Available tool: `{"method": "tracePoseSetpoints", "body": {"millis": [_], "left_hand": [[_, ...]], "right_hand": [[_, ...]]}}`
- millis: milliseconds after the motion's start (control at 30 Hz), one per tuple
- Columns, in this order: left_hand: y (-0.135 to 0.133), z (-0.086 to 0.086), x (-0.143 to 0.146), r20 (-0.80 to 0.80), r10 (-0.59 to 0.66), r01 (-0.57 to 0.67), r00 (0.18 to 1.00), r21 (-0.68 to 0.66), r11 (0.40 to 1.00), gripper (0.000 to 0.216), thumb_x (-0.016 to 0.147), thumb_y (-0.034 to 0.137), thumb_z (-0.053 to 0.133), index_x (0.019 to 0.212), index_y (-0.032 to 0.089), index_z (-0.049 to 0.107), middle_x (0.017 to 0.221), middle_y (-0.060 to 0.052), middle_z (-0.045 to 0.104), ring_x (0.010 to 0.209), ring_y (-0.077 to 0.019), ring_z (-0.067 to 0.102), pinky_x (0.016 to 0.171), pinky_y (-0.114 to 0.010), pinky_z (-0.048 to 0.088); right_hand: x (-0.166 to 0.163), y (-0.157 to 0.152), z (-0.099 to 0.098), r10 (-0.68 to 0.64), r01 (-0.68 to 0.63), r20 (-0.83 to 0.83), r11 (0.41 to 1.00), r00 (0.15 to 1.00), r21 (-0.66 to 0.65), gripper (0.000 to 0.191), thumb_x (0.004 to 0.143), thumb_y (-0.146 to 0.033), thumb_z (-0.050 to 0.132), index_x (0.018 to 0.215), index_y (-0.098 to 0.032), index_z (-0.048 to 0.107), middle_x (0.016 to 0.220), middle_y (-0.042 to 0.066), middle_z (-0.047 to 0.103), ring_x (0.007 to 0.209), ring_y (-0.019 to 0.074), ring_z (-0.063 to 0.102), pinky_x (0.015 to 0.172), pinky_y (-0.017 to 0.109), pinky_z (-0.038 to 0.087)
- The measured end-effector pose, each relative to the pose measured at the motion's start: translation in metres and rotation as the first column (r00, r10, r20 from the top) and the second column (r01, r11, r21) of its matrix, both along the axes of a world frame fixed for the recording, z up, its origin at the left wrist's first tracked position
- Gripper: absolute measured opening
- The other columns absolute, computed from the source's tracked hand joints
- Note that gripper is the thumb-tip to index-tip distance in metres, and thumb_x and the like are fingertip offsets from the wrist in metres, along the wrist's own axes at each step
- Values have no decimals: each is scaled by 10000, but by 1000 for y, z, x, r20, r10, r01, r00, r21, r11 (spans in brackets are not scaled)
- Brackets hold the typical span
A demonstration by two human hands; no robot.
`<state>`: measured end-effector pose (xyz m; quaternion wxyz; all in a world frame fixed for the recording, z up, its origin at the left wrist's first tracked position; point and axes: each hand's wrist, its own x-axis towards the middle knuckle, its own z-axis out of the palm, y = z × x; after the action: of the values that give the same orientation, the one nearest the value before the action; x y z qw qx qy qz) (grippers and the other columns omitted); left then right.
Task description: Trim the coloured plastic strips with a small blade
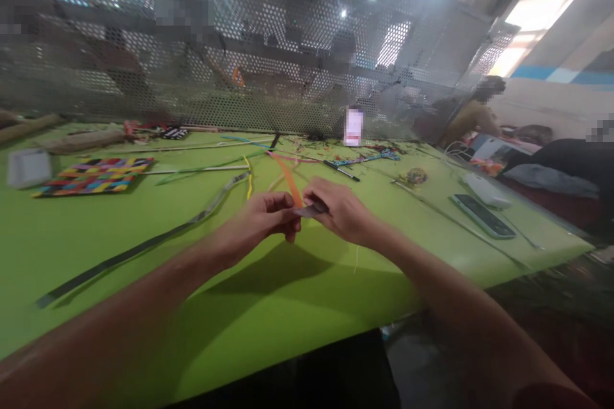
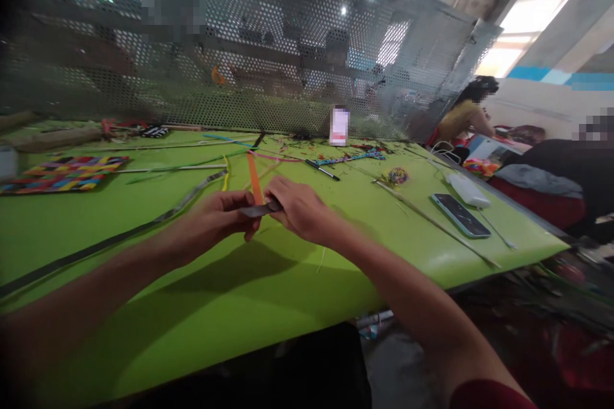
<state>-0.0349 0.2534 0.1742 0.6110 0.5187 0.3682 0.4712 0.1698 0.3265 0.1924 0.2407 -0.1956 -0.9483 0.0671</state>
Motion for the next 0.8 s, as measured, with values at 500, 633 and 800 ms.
{"method": "tracePoseSetpoints", "body": {"millis": [500, 633, 800], "left_hand": [[-4, 1, 3, -80, -61, 67, 995, 69, 995, 247, 879, 344, 817, 784, 148, 700, 711, -8, 727, 614, -129, 659, 654, -287, 539], [-6, 0, 7, -111, -124, 131, 986, 63, 989, 253, 883, 354, 807, 790, 151, 688, 714, -9, 728, 617, -138, 667, 651, -298, 546], [-6, -4, 9, -185, -208, 221, 961, 54, 974, 239, 912, 351, 767, 808, 156, 674, 733, -12, 738, 628, -140, 675, 679, -309, 548]], "right_hand": [[-52, 54, 63, -558, 404, 224, 774, 799, 487, 233, 1074, -142, 453, 1210, -93, 636, 1205, 164, 656, 904, 210, 608, 720, 303, 365], [-59, 77, 76, -667, 519, 237, 715, 707, 468, 324, 1052, -111, 409, 1285, -90, 634, 1260, 196, 652, 977, 249, 651, 782, 323, 436], [-56, 118, 89, -733, 594, 219, 660, 644, 460, 366, 1026, -85, 427, 1325, -60, 635, 1286, 230, 650, 1088, 285, 644, 887, 356, 485]]}}
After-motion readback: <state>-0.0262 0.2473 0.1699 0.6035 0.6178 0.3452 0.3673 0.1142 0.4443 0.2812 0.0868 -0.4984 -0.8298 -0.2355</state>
